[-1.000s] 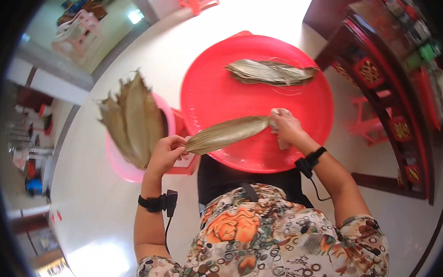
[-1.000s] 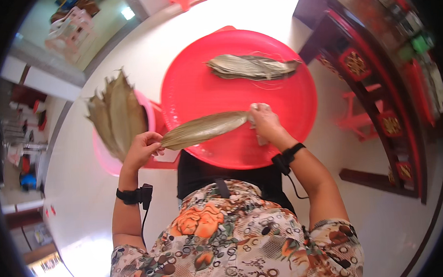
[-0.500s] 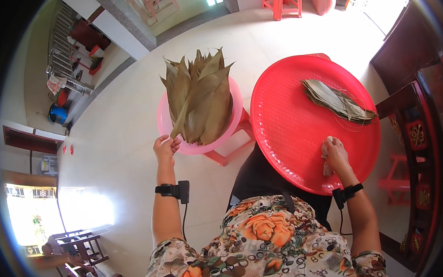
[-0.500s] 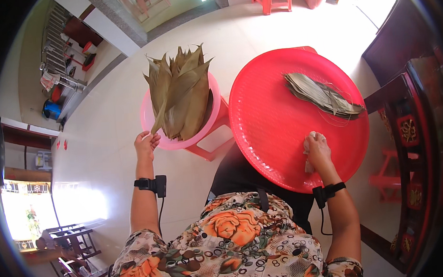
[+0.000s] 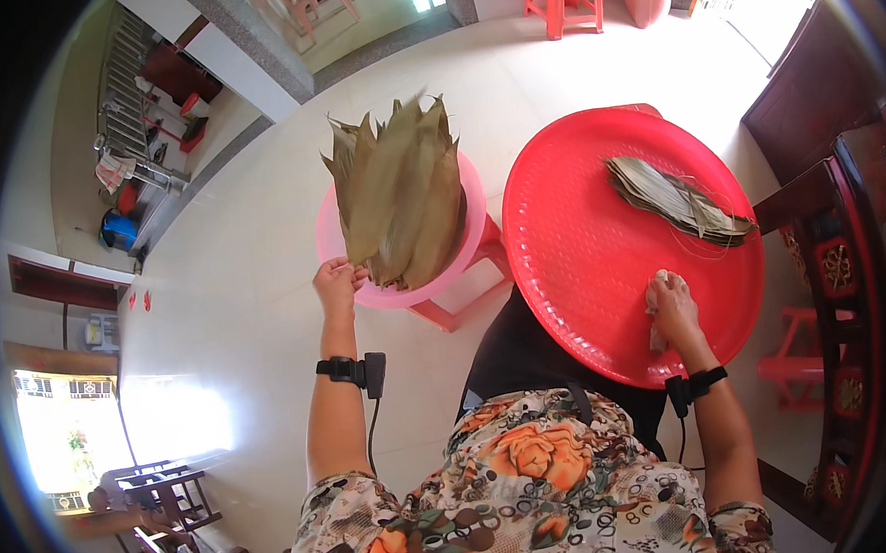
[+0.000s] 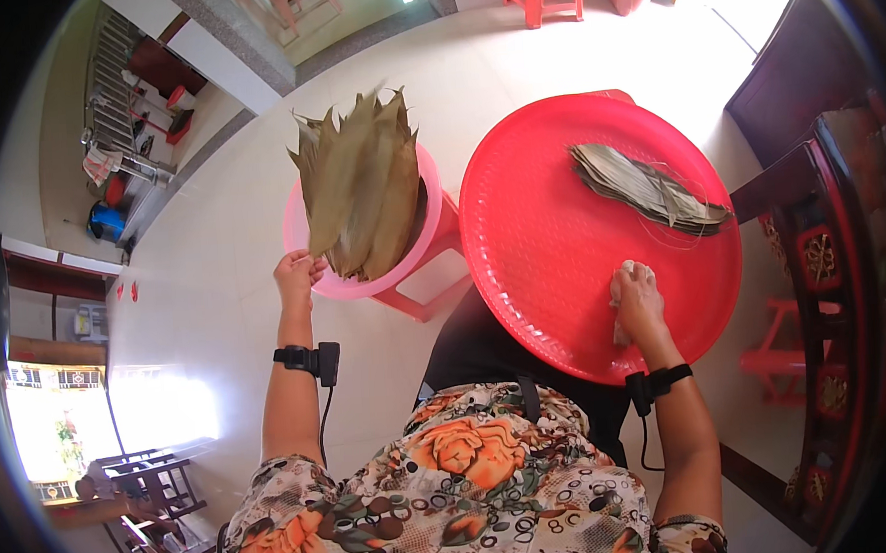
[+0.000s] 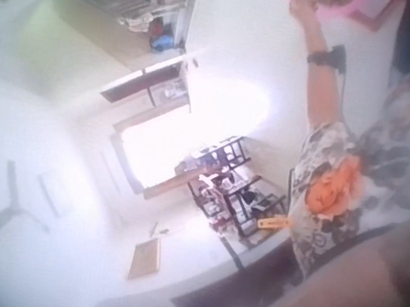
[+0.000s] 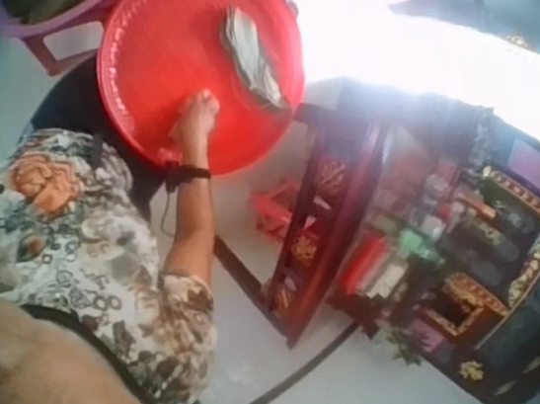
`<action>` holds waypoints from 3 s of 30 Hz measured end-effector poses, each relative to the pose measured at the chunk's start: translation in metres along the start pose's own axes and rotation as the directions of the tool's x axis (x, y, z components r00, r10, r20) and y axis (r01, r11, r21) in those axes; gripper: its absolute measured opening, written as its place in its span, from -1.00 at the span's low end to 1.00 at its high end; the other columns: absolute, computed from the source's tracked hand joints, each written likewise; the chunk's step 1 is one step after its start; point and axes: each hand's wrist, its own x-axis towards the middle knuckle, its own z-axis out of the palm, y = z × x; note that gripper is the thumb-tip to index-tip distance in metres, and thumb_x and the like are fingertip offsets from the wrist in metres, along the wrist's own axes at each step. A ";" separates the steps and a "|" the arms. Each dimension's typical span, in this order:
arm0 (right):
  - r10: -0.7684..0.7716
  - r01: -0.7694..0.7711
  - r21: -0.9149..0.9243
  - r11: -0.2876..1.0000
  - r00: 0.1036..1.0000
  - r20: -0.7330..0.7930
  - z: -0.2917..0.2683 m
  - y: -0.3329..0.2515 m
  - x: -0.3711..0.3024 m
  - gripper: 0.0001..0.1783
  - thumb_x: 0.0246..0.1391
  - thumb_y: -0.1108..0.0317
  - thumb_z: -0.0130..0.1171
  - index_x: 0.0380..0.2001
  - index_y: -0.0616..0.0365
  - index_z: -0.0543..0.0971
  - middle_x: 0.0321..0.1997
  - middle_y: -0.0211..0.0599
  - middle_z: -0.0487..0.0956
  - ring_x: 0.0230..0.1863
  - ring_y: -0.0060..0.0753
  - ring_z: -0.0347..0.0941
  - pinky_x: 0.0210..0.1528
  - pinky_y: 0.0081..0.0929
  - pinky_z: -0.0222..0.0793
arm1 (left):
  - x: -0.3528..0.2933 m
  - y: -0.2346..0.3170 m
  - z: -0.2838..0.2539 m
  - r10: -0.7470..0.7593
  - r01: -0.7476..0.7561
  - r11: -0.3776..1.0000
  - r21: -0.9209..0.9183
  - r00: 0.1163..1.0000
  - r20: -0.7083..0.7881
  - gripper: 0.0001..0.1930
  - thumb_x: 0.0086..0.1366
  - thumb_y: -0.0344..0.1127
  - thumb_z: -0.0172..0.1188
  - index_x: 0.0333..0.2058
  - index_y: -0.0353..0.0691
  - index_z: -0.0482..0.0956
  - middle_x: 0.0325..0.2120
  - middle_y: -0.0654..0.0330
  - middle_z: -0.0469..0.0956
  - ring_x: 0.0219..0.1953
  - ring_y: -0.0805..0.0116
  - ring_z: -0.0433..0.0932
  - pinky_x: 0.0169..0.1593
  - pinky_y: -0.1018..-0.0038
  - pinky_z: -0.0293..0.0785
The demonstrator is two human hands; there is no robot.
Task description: The person cleans leaves with a cloth on a tray. They pick a leaf from a bucket, wipe it on both sides, and place it in a pile on the red tray.
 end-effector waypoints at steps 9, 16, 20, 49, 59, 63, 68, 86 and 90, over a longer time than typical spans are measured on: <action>0.017 -0.018 0.018 1.000 1.000 0.007 -0.010 -0.004 -0.008 -0.41 -0.22 0.48 0.31 -0.02 0.02 0.41 0.15 -0.12 0.29 0.21 0.10 0.20 0.00 -0.12 0.46 | -0.003 0.014 0.017 0.189 -0.363 0.189 0.912 0.925 0.329 -0.79 0.09 -0.34 0.18 -0.32 -0.33 0.57 -0.42 0.03 0.62 -0.38 0.12 0.62 -0.29 0.29 0.54; -0.034 0.028 -0.139 0.990 0.999 -0.037 0.011 0.000 0.001 -0.47 -0.24 0.27 0.31 -0.11 0.15 0.45 0.04 -0.08 0.34 0.18 0.01 0.20 0.24 -0.14 0.11 | -0.040 0.052 0.096 0.314 -0.692 0.361 0.625 0.721 0.618 -0.79 0.14 -0.26 0.16 -0.31 -0.26 0.61 -0.33 -0.02 0.58 -0.28 0.01 0.57 -0.19 0.23 0.49; -0.002 0.002 -0.047 0.999 1.000 0.008 -0.004 -0.006 -0.003 -0.45 -0.28 0.42 0.26 -0.08 0.07 0.41 0.06 -0.06 0.31 0.16 0.12 0.19 0.00 -0.11 0.43 | -0.099 0.046 0.210 0.227 -0.822 0.501 0.271 0.427 0.876 -0.67 0.15 -0.22 0.23 -0.16 -0.30 0.55 -0.25 -0.06 0.56 -0.21 -0.01 0.56 -0.12 0.27 0.48; -0.047 0.053 0.099 0.994 0.997 -0.067 -0.003 -0.027 -0.028 -0.52 -0.23 0.32 0.29 -0.15 0.18 0.47 0.03 0.06 0.29 0.11 0.35 0.19 0.11 0.03 0.29 | -0.121 -0.071 0.396 0.336 -0.982 -0.191 0.000 -0.065 0.940 -0.74 0.12 -0.35 0.08 -0.17 -0.04 0.52 -0.31 0.17 0.50 -0.19 0.14 0.51 -0.24 0.25 0.47; -0.085 0.085 0.006 0.996 0.996 0.006 -0.007 -0.029 -0.025 -0.56 -0.21 0.30 0.30 -0.19 0.15 0.48 0.06 0.04 0.29 0.10 0.22 0.25 0.17 -0.01 0.21 | -0.109 -0.058 0.341 0.348 -0.990 -0.067 -0.128 -0.143 0.926 -0.95 0.07 -0.35 0.10 -0.53 -0.08 0.54 -0.42 0.19 0.50 -0.31 0.20 0.53 -0.32 0.31 0.46; -0.014 0.012 0.024 1.000 0.998 0.067 -0.027 -0.029 -0.031 -0.51 -0.28 0.34 0.35 -0.16 0.05 0.47 0.09 0.00 0.31 0.14 0.18 0.25 0.10 -0.08 0.32 | -0.125 -0.041 0.330 0.551 -0.975 -0.103 -0.196 -0.220 0.805 -0.95 0.04 -0.36 0.10 -0.51 -0.11 0.54 -0.38 0.16 0.52 -0.32 0.18 0.53 -0.32 0.32 0.46; -0.033 -0.004 0.114 0.994 0.946 0.322 -0.048 -0.017 -0.059 -0.47 -0.28 0.34 0.35 -0.11 0.00 0.48 0.07 -0.05 0.37 0.12 0.11 0.31 0.05 -0.15 0.38 | -0.170 -0.059 0.273 0.267 -0.952 -0.120 -0.280 -0.303 0.915 -0.85 0.06 -0.41 0.12 -0.34 -0.16 0.54 -0.25 0.16 0.55 -0.29 0.17 0.55 -0.20 0.29 0.49; 0.023 -0.012 -0.095 0.995 0.993 0.117 -0.019 -0.022 -0.012 -0.12 -0.33 0.28 0.44 0.17 -0.07 0.30 0.22 -0.05 0.25 0.11 0.10 0.35 0.05 -0.14 0.43 | -0.203 -0.036 0.228 -0.305 -0.976 0.202 0.079 0.014 0.952 -0.28 0.22 0.27 0.00 0.21 -0.09 0.31 0.32 0.01 0.09 0.36 0.00 0.02 0.23 -0.14 0.10; 0.177 -0.180 -0.040 0.983 0.981 -0.078 -0.011 0.061 -0.012 -0.39 -0.10 0.46 0.19 0.11 -0.12 0.36 0.17 -0.11 0.29 0.05 0.09 0.36 -0.02 -0.07 0.45 | -0.208 -0.035 0.234 -0.285 -0.977 0.204 0.058 -0.003 0.958 -0.28 0.22 0.27 0.01 0.21 -0.09 0.31 0.32 0.02 0.09 0.36 0.01 0.04 0.23 -0.15 0.10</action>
